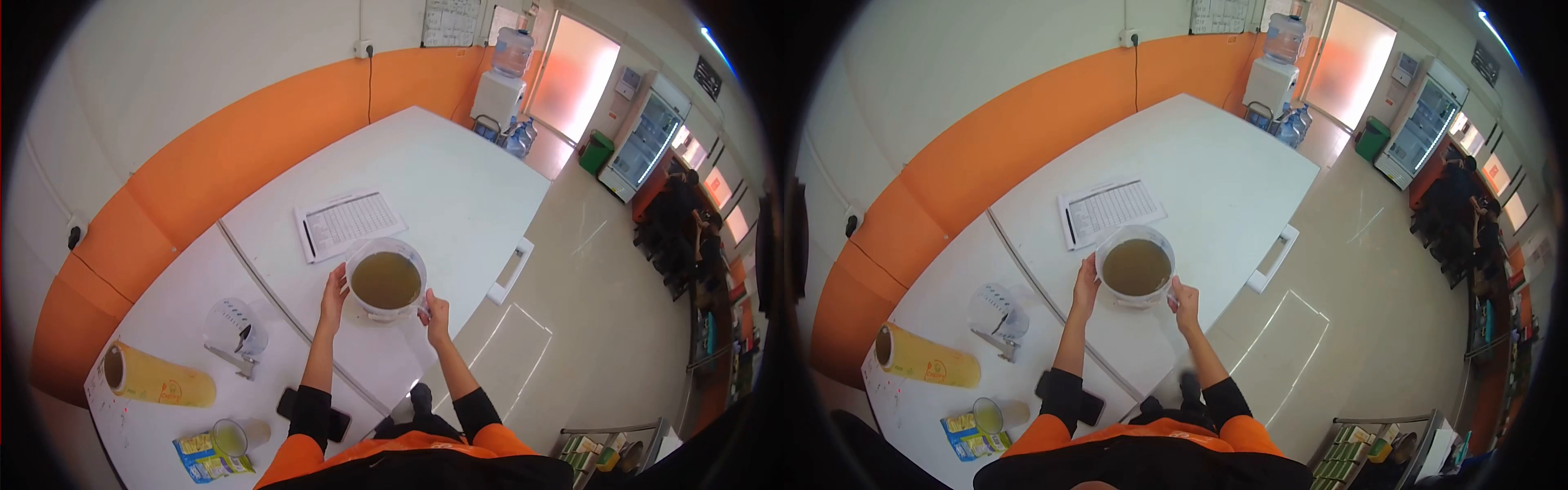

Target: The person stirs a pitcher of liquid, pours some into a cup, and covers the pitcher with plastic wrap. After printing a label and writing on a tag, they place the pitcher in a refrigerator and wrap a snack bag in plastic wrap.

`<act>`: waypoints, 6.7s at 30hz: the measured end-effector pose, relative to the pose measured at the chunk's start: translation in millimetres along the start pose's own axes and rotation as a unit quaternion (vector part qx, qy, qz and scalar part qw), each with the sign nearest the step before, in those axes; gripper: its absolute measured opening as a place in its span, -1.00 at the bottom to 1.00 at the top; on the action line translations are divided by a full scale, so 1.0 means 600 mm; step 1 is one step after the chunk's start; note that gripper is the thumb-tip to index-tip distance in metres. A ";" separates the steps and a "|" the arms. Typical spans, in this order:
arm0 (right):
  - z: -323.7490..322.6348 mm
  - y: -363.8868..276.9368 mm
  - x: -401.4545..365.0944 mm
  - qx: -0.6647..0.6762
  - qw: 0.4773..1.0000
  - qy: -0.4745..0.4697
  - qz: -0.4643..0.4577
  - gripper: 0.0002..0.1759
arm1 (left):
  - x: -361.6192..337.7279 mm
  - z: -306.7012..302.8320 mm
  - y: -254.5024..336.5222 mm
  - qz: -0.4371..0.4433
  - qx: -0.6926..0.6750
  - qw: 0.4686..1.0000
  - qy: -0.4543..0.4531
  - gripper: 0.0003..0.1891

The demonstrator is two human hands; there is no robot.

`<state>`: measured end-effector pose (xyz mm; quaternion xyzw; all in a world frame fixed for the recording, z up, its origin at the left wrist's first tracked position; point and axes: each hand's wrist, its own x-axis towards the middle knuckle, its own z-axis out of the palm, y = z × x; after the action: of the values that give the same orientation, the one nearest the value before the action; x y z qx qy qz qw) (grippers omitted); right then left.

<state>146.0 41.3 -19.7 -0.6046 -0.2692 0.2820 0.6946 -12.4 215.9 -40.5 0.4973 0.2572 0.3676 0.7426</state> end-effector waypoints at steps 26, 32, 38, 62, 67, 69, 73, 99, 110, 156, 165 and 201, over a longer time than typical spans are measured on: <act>-0.562 -0.252 0.027 0.119 0.988 0.084 -0.050 -0.47 | 0.017 0.677 -0.043 -0.004 -0.235 0.941 -0.245 -0.03; -0.746 -0.293 0.044 0.129 0.984 0.121 -0.011 -0.45 | 0.082 0.845 -0.164 -0.113 -0.284 0.908 -0.288 0.09; -0.892 -0.268 0.166 0.102 0.982 0.155 -0.034 -0.49 | 0.227 0.930 -0.305 -0.194 -0.265 0.909 -0.257 0.08; -1.661 -0.325 1.035 -0.084 0.976 0.190 0.059 -0.35 | 1.013 1.824 -0.586 -0.233 -0.178 0.872 -0.393 -0.01; -1.837 -0.390 1.237 -0.181 0.966 0.139 0.122 -0.29 | 1.151 2.013 -0.614 -0.185 -0.188 0.887 -0.379 0.00; -1.891 -0.403 1.312 -0.194 0.961 0.112 0.163 -0.26 | 1.211 2.066 -0.641 -0.200 -0.201 0.892 -0.352 0.00; -2.010 -0.424 1.480 -0.188 0.967 0.093 0.146 -0.30 | 1.340 2.193 -0.681 -0.188 -0.210 0.907 -0.313 0.01; -2.868 -0.447 2.414 0.016 0.945 0.324 -0.042 -0.62 | 2.239 3.194 -1.069 -0.238 -0.213 0.870 -0.377 -0.18; -3.217 -0.460 2.746 0.093 0.907 0.407 -0.055 -0.66 | 2.631 3.482 -1.195 -0.135 0.050 0.952 -0.270 -0.43; -3.869 -0.522 2.874 0.045 0.396 0.892 -0.216 -0.66 | 2.902 4.639 -1.569 0.649 0.569 0.055 -0.502 -0.85; -3.801 -0.513 2.842 0.023 0.235 0.946 -0.224 -0.69 | 2.647 4.545 -1.416 0.692 0.373 -0.184 -0.590 -0.77; -3.656 -0.341 2.760 0.120 0.177 0.963 -0.167 -0.63 | 2.183 4.628 -1.630 0.660 -0.165 0.157 -0.716 -0.56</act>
<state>2880.6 -302.7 -33.9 -0.2504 0.5535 -0.6160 0.5015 3129.5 -489.9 66.8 0.3885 -0.8802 0.2344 0.1394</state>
